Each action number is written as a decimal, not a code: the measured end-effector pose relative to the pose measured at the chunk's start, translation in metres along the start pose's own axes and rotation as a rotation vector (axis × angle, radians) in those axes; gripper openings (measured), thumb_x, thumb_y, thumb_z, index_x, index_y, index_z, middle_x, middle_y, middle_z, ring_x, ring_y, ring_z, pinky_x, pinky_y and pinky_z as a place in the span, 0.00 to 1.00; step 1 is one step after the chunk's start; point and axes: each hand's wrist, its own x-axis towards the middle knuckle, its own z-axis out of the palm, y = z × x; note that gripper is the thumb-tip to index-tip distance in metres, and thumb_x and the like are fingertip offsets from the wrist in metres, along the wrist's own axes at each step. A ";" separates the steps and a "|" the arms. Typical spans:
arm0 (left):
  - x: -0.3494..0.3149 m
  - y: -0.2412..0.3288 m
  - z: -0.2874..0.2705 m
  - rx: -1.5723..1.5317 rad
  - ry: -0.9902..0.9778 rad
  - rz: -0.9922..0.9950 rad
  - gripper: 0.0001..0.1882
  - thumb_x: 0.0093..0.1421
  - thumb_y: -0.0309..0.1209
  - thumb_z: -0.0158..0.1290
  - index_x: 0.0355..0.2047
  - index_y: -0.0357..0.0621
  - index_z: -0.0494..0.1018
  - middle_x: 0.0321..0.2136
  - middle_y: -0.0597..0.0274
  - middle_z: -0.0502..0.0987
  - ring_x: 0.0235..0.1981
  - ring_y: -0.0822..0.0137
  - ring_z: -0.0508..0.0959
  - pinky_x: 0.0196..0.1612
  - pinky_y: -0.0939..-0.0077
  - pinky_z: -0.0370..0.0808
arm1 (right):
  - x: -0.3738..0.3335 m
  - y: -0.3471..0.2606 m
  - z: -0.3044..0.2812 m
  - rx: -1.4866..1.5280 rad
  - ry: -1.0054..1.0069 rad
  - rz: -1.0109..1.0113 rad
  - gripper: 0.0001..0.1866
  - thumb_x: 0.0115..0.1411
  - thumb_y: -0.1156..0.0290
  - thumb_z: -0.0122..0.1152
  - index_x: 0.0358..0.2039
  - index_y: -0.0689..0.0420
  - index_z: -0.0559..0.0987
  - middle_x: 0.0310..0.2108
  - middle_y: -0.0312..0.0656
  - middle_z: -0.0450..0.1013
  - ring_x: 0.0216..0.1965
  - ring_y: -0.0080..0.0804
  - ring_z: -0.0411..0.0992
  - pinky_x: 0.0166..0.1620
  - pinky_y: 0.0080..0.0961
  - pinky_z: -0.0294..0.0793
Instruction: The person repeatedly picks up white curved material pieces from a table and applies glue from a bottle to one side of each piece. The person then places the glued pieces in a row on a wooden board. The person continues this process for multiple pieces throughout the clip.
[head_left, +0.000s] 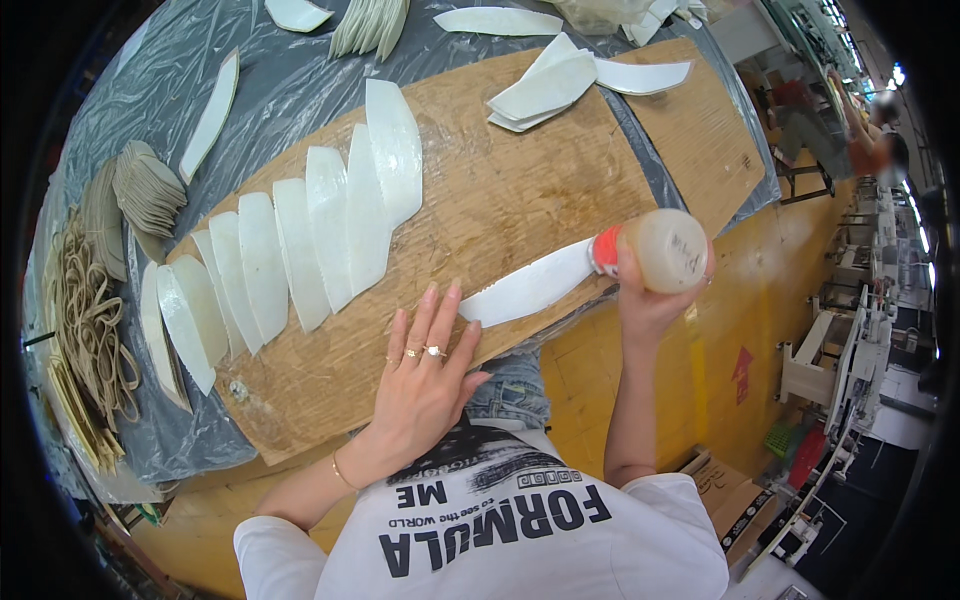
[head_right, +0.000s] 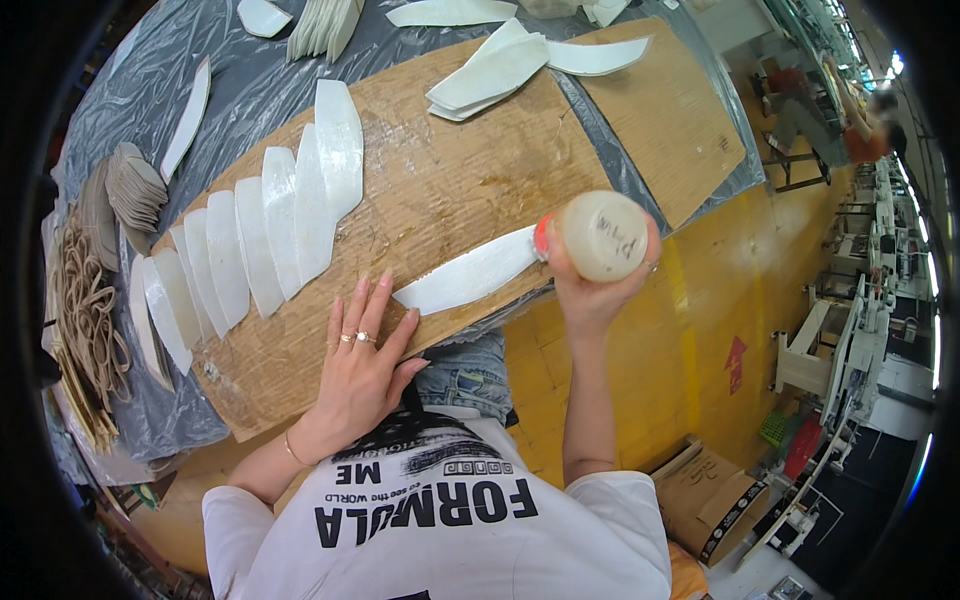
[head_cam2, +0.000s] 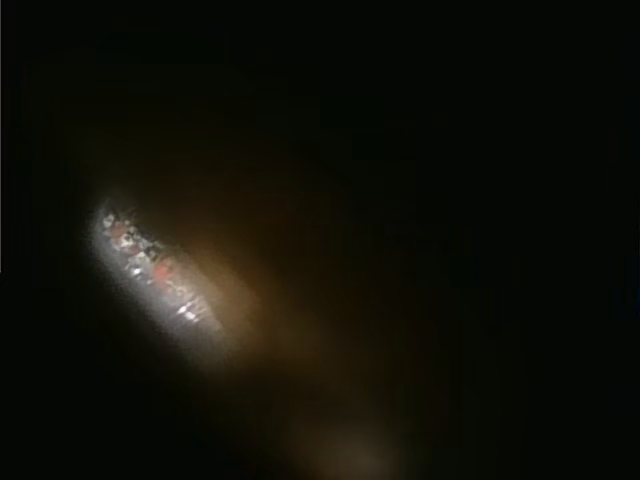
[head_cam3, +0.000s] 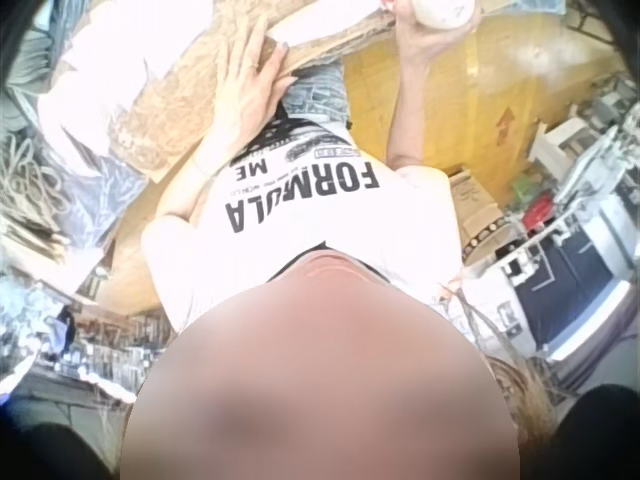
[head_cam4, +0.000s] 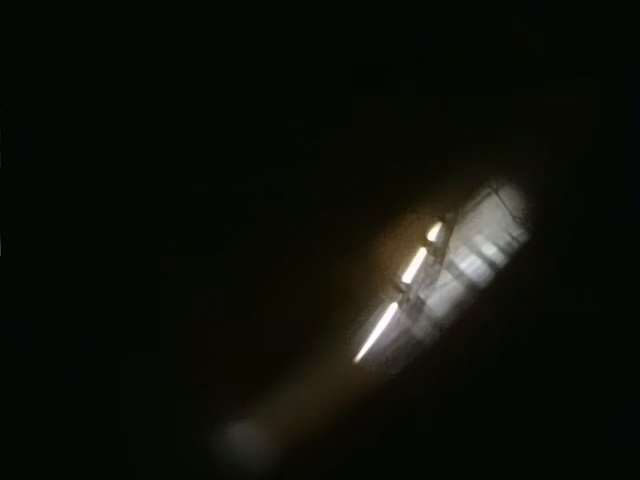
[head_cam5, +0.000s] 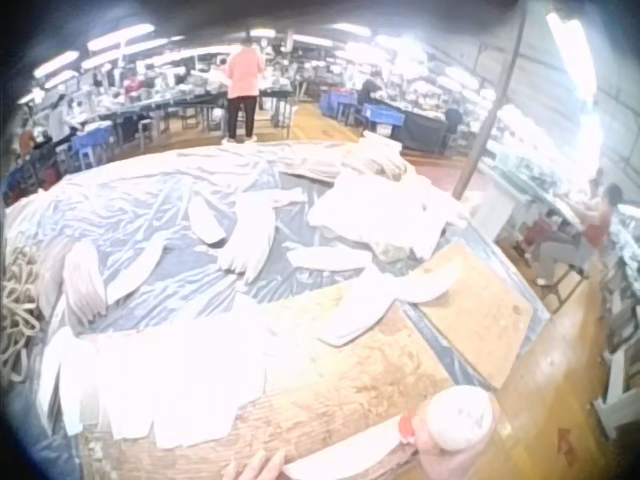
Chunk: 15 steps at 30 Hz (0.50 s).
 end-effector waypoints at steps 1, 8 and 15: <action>0.000 0.000 0.000 0.012 0.002 -0.001 0.27 0.57 0.41 0.57 0.53 0.39 0.71 0.66 0.43 0.52 0.68 0.45 0.52 0.66 0.47 0.49 | 0.006 0.002 0.003 0.006 0.017 0.008 0.48 0.43 0.71 0.77 0.59 0.65 0.57 0.50 0.50 0.63 0.50 0.39 0.68 0.49 0.33 0.74; -0.001 0.002 0.002 -0.010 0.006 -0.019 0.25 0.57 0.40 0.58 0.53 0.43 0.72 0.66 0.41 0.51 0.68 0.40 0.50 0.66 0.42 0.46 | -0.013 -0.035 0.028 0.044 -0.251 -0.065 0.47 0.43 0.74 0.77 0.59 0.65 0.56 0.50 0.52 0.65 0.48 0.39 0.71 0.48 0.34 0.76; -0.014 -0.010 -0.027 -0.135 0.232 -0.146 0.17 0.55 0.29 0.58 0.47 0.44 0.76 0.65 0.41 0.54 0.67 0.39 0.53 0.65 0.40 0.46 | -0.047 -0.065 0.045 0.100 -0.365 -0.155 0.49 0.40 0.75 0.79 0.58 0.64 0.57 0.47 0.50 0.67 0.44 0.37 0.72 0.44 0.31 0.76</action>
